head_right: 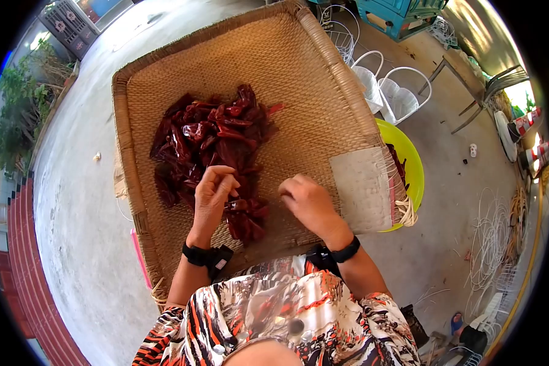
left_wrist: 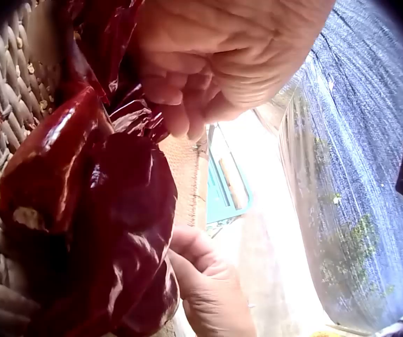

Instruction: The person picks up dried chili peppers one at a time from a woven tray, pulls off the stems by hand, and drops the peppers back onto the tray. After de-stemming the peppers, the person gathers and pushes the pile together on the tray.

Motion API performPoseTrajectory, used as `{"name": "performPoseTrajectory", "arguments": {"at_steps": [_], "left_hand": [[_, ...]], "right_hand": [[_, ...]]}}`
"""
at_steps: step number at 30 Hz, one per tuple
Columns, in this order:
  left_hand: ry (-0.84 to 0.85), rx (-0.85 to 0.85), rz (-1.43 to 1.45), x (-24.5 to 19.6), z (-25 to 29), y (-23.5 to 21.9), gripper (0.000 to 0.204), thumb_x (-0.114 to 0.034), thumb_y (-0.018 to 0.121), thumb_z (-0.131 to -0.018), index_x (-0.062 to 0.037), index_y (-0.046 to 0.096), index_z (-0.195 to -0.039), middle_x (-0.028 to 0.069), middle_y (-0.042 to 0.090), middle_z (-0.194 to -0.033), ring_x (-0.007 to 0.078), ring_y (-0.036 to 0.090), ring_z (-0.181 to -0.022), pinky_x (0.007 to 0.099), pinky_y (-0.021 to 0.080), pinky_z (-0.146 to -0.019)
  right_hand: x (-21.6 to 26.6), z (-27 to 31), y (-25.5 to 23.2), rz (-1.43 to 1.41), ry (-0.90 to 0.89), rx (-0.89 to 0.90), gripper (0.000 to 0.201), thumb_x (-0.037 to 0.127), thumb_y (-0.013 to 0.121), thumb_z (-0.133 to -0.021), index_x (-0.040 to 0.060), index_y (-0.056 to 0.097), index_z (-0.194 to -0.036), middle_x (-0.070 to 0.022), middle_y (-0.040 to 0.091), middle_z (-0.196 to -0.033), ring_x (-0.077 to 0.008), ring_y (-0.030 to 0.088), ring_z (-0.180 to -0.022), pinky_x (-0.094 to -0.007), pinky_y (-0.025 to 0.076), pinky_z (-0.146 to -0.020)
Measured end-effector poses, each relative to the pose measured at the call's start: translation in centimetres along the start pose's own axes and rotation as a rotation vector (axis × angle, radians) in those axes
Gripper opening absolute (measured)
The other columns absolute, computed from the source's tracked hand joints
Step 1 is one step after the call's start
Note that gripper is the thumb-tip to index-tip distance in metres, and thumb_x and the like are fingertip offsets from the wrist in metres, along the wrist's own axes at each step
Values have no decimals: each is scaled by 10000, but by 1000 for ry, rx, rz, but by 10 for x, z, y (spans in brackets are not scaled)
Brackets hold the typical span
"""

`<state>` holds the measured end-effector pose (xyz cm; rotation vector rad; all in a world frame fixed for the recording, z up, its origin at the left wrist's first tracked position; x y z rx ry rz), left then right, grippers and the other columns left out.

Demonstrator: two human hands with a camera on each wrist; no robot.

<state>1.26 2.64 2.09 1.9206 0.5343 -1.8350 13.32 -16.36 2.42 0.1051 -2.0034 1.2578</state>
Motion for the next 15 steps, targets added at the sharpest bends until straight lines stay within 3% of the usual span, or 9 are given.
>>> {"name": "performPoseTrajectory", "arguments": {"at_steps": [4, 7, 10, 13, 15], "left_hand": [[-67, 274, -347, -16, 5, 4, 168, -41, 597, -923, -23, 602, -1090, 40, 642, -874, 91, 574, -747, 229, 461, -656], [180, 379, -534, -4, 5, 1, 208, -31, 618, -888, -14, 600, -1094, 70, 636, -898, 151, 589, -756, 272, 474, -662], [151, 364, -676, -15, 9, 2, 240, -38, 645, -854, -17, 606, -1089, 92, 623, -918, 212, 591, -745, 315, 480, -668], [236, 399, -733, -11, 10, -1, 265, -50, 669, -833, -28, 619, -1093, 93, 614, -931, 225, 582, -722, 326, 476, -655], [139, 424, -717, -18, 11, -2, 263, -49, 679, -824, -24, 630, -1081, 94, 607, -915, 209, 578, -712, 315, 471, -644]], "right_hand": [[-8, 2, -53, 11, 180, -380, 96, 85, 668, -842, 81, 647, -935, -84, 630, -909, -286, 617, -861, -369, 492, -778], [-39, 10, -103, 173, 277, -648, 135, 74, 651, -855, 65, 649, -989, -100, 632, -947, -271, 617, -871, -368, 488, -799], [-65, 17, -133, 535, 281, -803, 165, 74, 642, -862, 54, 640, -1027, -106, 630, -984, -267, 615, -875, -355, 486, -820], [-71, 21, -130, 379, 353, -878, 186, 84, 639, -871, 51, 633, -1054, -102, 631, -1009, -242, 615, -891, -346, 489, -819], [-62, 18, -108, 135, 374, -686, 189, 99, 644, -878, 45, 634, -1058, -96, 633, -1013, -215, 618, -886, -333, 497, -799]]}}
Point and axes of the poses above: each hand's wrist, its own z-axis away from the middle knuckle, its own y-axis out of the palm, x = y × z, the point moved 2 cm from there along -z, towards the middle knuckle
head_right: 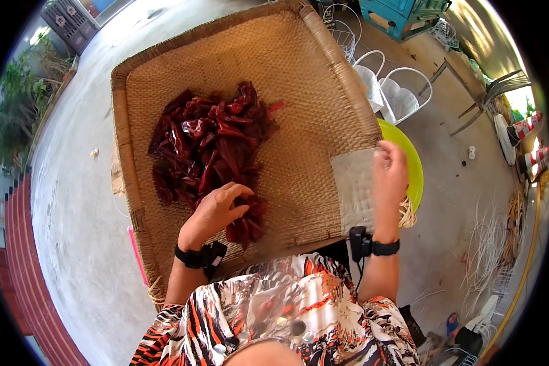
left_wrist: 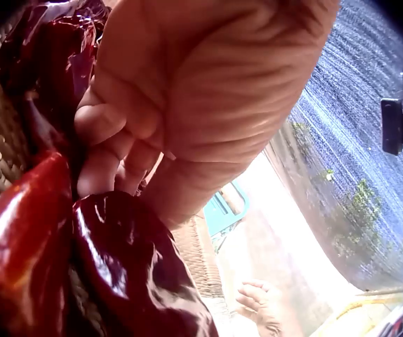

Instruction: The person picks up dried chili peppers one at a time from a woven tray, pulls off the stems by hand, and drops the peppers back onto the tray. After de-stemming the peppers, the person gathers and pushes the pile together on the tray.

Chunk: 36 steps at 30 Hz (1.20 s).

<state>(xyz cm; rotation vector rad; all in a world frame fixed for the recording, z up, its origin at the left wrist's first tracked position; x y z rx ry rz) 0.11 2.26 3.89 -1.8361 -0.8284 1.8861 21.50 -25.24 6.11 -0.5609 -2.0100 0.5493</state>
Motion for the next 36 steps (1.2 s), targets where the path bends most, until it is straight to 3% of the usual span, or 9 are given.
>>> {"name": "performPoseTrajectory", "arguments": {"at_steps": [3, 8, 11, 14, 19, 25, 28, 31, 36], "left_hand": [[-36, 8, 51, -1, -2, -2, 248, -43, 691, -817, -17, 644, -1059, 82, 598, -897, 167, 569, -698, 287, 462, -629], [-85, -92, 272, -9, -5, -7, 198, -34, 703, -822, -6, 655, -1012, 38, 588, -862, 89, 539, -672, 242, 444, -616], [-88, -126, 375, -4, -6, -3, 173, -53, 693, -857, -20, 652, -1022, 2, 600, -850, 52, 519, -666, 214, 429, -603], [-197, -144, 615, -1, -4, 1, 164, -97, 655, -913, -37, 637, -1064, -18, 621, -866, 28, 504, -671, 189, 414, -590], [-251, -170, 738, -1, -5, -2, 206, -145, 583, -974, -38, 601, -1149, -13, 640, -935, 23, 479, -657, 183, 408, -576], [-140, -153, 465, 8, -9, 7, 307, -71, 663, -897, -34, 589, -1193, -6, 623, -991, 27, 464, -650, 200, 419, -579], [-161, -70, 428, 2, -8, 7, 381, -26, 712, -824, -43, 600, -1188, 13, 610, -978, 51, 484, -674, 222, 431, -599], [-55, -28, 230, 4, -9, 11, 378, -22, 730, -788, -39, 617, -1148, 49, 596, -963, 122, 522, -692, 268, 450, -624], [56, -102, 76, 14, -8, 22, 307, -35, 732, -780, -25, 634, -1071, 92, 580, -936, 217, 560, -728, 322, 468, -649]], "right_hand": [[38, 39, 35, -291, 99, 444, 208, 136, 650, -893, 28, 632, -1071, -93, 641, -1038, -171, 621, -872, -306, 511, -763], [90, 74, 70, -513, -80, 841, 230, 158, 666, -903, 24, 622, -1085, -75, 653, -979, -162, 632, -852, -285, 515, -762], [97, 73, 80, -572, -141, 856, 227, 177, 650, -927, 21, 613, -1088, -63, 654, -964, -151, 633, -856, -272, 521, -760], [88, 79, 89, -809, 198, 909, 227, 207, 611, -962, 23, 601, -1094, -48, 655, -992, -119, 623, -845, -251, 524, -751], [74, 75, 87, -961, 398, 839, 216, 227, 587, -980, 51, 595, -1105, -26, 662, -985, -79, 621, -824, -230, 519, -733], [70, 77, 92, -1011, 482, 809, 238, 264, 601, -974, 58, 596, -1094, -24, 675, -950, -74, 614, -748, -223, 512, -695], [64, 79, 96, -1029, 503, 758, 226, 257, 606, -972, 59, 598, -1080, -25, 677, -933, -69, 606, -730, -219, 507, -682], [61, 74, 93, -1008, 450, 631, 198, 235, 607, -971, 62, 604, -1067, -25, 680, -909, -67, 600, -715, -217, 497, -671], [51, 52, 63, -890, 415, 370, 149, 181, 598, -972, 56, 617, -1050, -21, 660, -912, -69, 586, -721, -212, 485, -672]]}}
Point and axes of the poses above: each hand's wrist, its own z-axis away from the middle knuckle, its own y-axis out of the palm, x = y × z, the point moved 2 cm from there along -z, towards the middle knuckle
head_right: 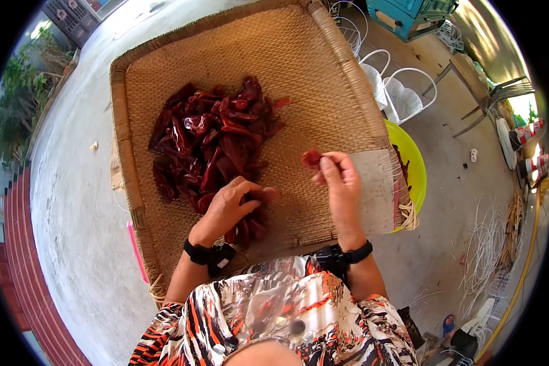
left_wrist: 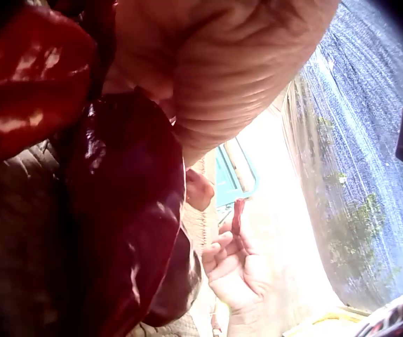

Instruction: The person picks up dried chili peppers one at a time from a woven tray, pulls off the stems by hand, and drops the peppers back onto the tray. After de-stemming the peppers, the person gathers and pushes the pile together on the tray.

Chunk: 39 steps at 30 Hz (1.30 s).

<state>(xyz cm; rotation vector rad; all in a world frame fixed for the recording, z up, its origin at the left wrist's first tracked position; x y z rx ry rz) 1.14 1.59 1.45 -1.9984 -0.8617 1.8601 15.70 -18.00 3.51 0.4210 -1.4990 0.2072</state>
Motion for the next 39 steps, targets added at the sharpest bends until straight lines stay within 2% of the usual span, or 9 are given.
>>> {"name": "performPoseTrajectory", "arguments": {"at_steps": [9, 12, 16, 18, 23, 29, 31, 35, 39], "left_hand": [[-56, -35, 149, -11, -3, -3, 228, -80, 699, -856, -13, 628, -1061, 93, 647, -882, 169, 591, -732, 296, 473, -671], [-71, -18, 225, -12, -3, -2, 241, -107, 682, -870, -11, 618, -1081, 120, 662, -903, 198, 630, -801, 308, 486, -721], [-221, 89, 305, -21, -5, -7, 235, -108, 675, -882, 5, 612, -1079, 110, 664, -887, 149, 626, -836, 306, 490, -747], [-240, 58, 313, -22, -4, -7, 222, -101, 680, -880, -4, 620, -1070, 88, 661, -879, 118, 607, -835, 293, 488, -749], [-245, 47, 431, -15, -2, -6, 192, -85, 694, -880, -17, 628, -1048, -23, 614, -863, 50, 533, -772, 223, 451, -692], [-257, 157, 717, -10, 0, -5, 243, -103, 683, -898, -14, 617, -1115, -16, 638, -943, 62, 562, -863, 236, 478, -787], [-340, 194, 757, -10, 0, -6, 251, -97, 672, -909, -22, 610, -1140, -23, 626, -958, 59, 558, -868, 231, 476, -789], [-312, -45, 663, -9, -2, -11, 234, -95, 649, -928, -22, 607, -1146, -10, 618, -987, 51, 547, -806, 201, 453, -699], [-256, -36, 345, -7, -2, -18, 263, -29, 649, -879, -36, 612, -1139, 20, 624, -965, 101, 564, -783, 237, 466, -673]], "right_hand": [[62, -25, -117, 1169, -761, -772, 260, 191, 622, -948, -4, 601, -1120, -39, 621, -985, -133, 600, -910, -270, 485, -824], [50, -25, -125, 903, -560, -706, 283, 214, 640, -934, 7, 606, -1124, -30, 615, -999, -117, 584, -946, -260, 473, -841], [24, -6, -46, 521, -146, -29, 315, 263, 639, -942, 47, 602, -1168, -5, 609, -1006, -95, 581, -892, -262, 499, -770], [5, 7, -6, 264, -79, 266, 307, 284, 648, -938, 56, 619, -1142, -3, 609, -980, -80, 577, -851, -261, 504, -730], [-4, 12, 43, 400, -218, 564, 264, 259, 525, -1014, 40, 632, -1116, -19, 645, -921, -81, 595, -812, -237, 501, -776], [-30, 16, 40, -43, 348, 631, 214, 229, 547, -1005, 40, 640, -1049, 27, 645, -886, -42, 574, -790, -194, 473, -723], [-30, 15, 36, -40, 316, 547, 210, 235, 543, -1007, 56, 645, -1044, 26, 647, -879, -37, 579, -785, -191, 481, -720], [-15, -3, 7, -109, 188, 229, 204, 243, 533, -1009, 84, 656, -1046, 16, 658, -880, -45, 595, -771, -204, 504, -698], [2, -18, -47, -525, 129, 15, 219, 249, 515, -1013, 90, 643, -1094, 3, 673, -906, -86, 608, -756, -254, 525, -692]]}}
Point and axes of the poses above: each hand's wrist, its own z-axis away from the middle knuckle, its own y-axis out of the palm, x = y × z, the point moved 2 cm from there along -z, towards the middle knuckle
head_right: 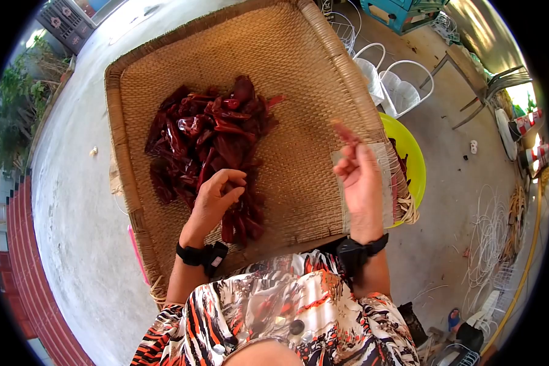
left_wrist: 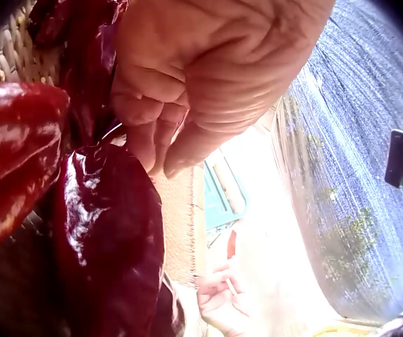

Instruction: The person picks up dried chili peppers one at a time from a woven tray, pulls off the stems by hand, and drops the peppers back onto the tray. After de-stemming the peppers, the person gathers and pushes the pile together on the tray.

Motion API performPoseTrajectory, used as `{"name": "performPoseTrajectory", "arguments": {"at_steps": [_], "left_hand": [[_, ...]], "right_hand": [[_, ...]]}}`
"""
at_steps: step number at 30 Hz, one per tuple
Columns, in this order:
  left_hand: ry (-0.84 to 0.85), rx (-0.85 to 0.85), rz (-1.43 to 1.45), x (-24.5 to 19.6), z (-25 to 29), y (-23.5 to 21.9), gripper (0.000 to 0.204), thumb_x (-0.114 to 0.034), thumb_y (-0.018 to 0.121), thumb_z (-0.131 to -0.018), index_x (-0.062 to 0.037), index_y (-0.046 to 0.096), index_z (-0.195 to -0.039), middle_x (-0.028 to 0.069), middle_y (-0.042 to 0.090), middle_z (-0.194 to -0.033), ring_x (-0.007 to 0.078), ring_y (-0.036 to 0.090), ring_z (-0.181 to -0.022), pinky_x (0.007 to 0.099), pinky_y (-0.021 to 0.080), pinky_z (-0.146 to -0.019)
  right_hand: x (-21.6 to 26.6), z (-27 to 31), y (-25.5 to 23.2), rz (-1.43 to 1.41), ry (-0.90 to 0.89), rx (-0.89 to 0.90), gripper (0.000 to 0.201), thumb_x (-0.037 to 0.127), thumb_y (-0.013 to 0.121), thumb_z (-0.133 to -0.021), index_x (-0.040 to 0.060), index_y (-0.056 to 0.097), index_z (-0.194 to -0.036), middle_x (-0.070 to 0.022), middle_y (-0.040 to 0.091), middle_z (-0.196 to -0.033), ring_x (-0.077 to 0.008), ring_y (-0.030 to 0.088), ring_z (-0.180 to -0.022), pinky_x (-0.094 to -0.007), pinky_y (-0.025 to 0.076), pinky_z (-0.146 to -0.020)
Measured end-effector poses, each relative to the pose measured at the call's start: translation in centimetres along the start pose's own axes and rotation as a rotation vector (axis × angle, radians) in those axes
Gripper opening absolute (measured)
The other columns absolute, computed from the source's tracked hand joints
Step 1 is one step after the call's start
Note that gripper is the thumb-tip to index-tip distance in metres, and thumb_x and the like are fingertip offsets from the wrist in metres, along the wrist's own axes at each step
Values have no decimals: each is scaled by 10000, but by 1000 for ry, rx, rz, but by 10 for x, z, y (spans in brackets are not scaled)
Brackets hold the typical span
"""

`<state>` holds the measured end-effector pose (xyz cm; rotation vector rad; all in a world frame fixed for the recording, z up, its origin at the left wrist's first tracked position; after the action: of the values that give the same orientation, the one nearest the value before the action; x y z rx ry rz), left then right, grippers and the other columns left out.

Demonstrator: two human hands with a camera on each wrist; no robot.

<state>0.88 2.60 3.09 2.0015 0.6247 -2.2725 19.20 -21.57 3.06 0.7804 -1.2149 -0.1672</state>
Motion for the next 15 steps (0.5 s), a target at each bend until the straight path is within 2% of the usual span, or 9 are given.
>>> {"name": "performPoseTrajectory", "arguments": {"at_steps": [2, 5, 6, 8, 10, 12, 14, 15], "left_hand": [[100, 18, -260, -1, -1, 1, 297, -17, 659, -836, -59, 613, -1126, 54, 632, -978, 194, 604, -753, 292, 499, -678], [168, 12, -423, -4, 2, 7, 330, -7, 646, -800, -84, 625, -1120, 75, 615, -1055, 284, 633, -832, 354, 521, -723], [206, 22, -449, -2, 2, 8, 326, -2, 651, -802, -82, 630, -1116, 75, 606, -1072, 283, 627, -831, 354, 515, -719], [279, 41, -503, 5, 2, 10, 316, 8, 660, -805, -80, 639, -1108, 77, 589, -1105, 281, 614, -827, 354, 502, -710], [268, 46, -539, 4, 2, 10, 277, -2, 658, -798, -76, 639, -1064, 84, 595, -1099, 300, 623, -867, 372, 504, -727], [224, 59, -585, 4, 0, 10, 232, -12, 657, -795, -68, 634, -1019, 90, 606, -1076, 311, 630, -891, 378, 506, -739], [150, 76, -643, 4, -2, 10, 181, -23, 657, -797, -55, 626, -972, 94, 620, -1036, 313, 634, -898, 373, 507, -747], [152, 66, -603, 4, -2, 9, 165, -23, 654, -801, -49, 623, -960, 97, 626, -1012, 315, 634, -891, 374, 507, -746]], "right_hand": [[18, -5, -23, -279, -31, -10, 233, 245, 508, -1014, 75, 629, -1120, -2, 681, -922, -108, 607, -749, -280, 530, -704], [30, -14, -61, -646, -40, -30, 255, 236, 508, -1012, 59, 607, -1166, -16, 692, -961, -135, 609, -751, -305, 528, -728], [33, -10, -58, -686, -17, -84, 263, 222, 519, -1005, 44, 602, -1180, -32, 697, -985, -144, 610, -755, -306, 522, -731], [29, -9, -54, -588, 30, -31, 264, 212, 527, -1001, 42, 599, -1188, -28, 694, -964, -137, 609, -746, -302, 521, -719], [18, -3, -32, -430, 83, 49, 253, 200, 543, -992, 38, 597, -1180, -21, 684, -914, -122, 607, -728, -282, 519, -696], [-4, 7, -6, -93, 151, 12, 227, 202, 562, -982, 60, 608, -1152, -18, 671, -889, -103, 602, -718, -265, 517, -694], [-23, 20, 22, 313, 231, 91, 199, 185, 592, -960, 55, 613, -1110, -25, 667, -888, -107, 610, -738, -257, 517, -713], [-34, 23, 31, 423, 227, 197, 195, 176, 600, -953, 47, 614, -1098, -23, 666, -889, -112, 616, -750, -259, 517, -717]]}}
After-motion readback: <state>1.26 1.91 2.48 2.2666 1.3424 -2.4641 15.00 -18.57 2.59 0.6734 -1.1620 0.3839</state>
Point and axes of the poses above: each hand's wrist, its own z-axis away from the middle knuckle, its own y-axis out of the palm, x = y × z, the point moved 2 cm from there along -z, towards the middle knuckle
